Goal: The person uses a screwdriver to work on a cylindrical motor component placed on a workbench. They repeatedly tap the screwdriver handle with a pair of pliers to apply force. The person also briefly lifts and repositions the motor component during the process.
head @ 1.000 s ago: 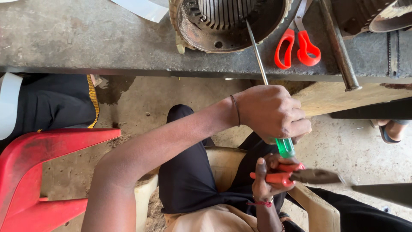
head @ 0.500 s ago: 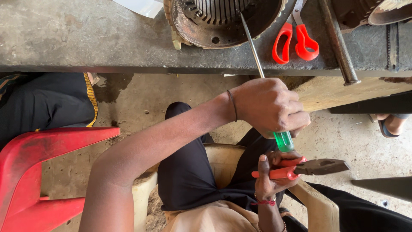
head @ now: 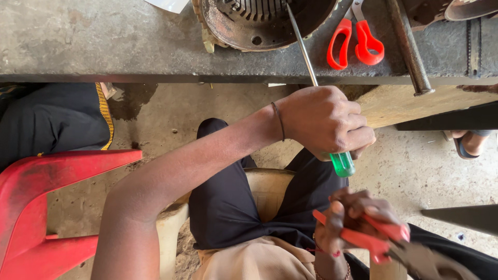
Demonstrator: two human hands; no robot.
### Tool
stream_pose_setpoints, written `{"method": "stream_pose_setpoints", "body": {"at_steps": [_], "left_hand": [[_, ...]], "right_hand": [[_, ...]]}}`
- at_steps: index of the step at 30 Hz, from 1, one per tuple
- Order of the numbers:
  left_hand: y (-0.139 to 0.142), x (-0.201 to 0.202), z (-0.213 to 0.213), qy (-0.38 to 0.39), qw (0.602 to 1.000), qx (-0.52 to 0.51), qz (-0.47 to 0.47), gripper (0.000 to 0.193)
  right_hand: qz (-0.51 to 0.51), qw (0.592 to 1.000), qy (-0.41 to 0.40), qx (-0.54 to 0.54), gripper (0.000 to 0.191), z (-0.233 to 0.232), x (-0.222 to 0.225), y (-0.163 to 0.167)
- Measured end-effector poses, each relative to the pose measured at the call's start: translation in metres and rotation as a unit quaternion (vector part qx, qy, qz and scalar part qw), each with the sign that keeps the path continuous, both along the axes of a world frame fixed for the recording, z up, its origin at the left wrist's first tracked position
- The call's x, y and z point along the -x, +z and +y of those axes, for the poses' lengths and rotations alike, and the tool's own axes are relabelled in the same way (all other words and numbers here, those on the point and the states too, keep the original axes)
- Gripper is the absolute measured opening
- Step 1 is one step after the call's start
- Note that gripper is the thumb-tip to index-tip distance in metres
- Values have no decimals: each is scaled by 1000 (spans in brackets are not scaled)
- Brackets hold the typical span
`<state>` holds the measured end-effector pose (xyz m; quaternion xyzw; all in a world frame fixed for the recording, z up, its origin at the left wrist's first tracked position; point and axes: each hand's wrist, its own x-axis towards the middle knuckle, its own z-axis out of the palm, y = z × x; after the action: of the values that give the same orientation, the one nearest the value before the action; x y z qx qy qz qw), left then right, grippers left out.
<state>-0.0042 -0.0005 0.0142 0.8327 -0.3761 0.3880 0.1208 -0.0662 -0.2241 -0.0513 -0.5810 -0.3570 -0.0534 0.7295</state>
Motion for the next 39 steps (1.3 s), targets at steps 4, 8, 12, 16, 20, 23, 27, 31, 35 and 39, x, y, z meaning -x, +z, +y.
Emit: {"method": "stream_pose_setpoints", "body": {"at_steps": [4,8,12,16,20,23,27,31,35,39], "left_hand": [[3,-3,0,-14,1000,11,10,19],[0,-3,2,-10,1000,7,10,18],[-8,-4,0,-4,1000,6,0,16],[-7,-8,7,-3,1000,-8,2,18],[0,-7,28,10,1000,-11,9,21],[-2,-4,25,-6,1000,-6,-7,26],[-13,-1,-3,-32,998,-23,-41,34],[-14,8,-14,-32,999,12,-22,24],[-6,6,-6,-22,1000,6,-15,22],[-1,0,1,-17,1000,-5,-5,20]], "right_hand": [[76,987,-83,-112,43,16,8,-29],[80,988,-93,-99,42,7,16,-55],[-5,982,-111,-155,42,6,7,-53],[-40,982,-178,48,44,27,-5,-61],[-29,987,-155,-16,39,33,-9,-88],[-21,992,-126,-15,30,26,-5,-105],[53,991,-117,-28,50,29,2,-116],[103,983,-136,65,43,30,8,-112],[133,985,-107,11,48,27,8,-105],[174,981,-88,0,50,27,6,-102]]}}
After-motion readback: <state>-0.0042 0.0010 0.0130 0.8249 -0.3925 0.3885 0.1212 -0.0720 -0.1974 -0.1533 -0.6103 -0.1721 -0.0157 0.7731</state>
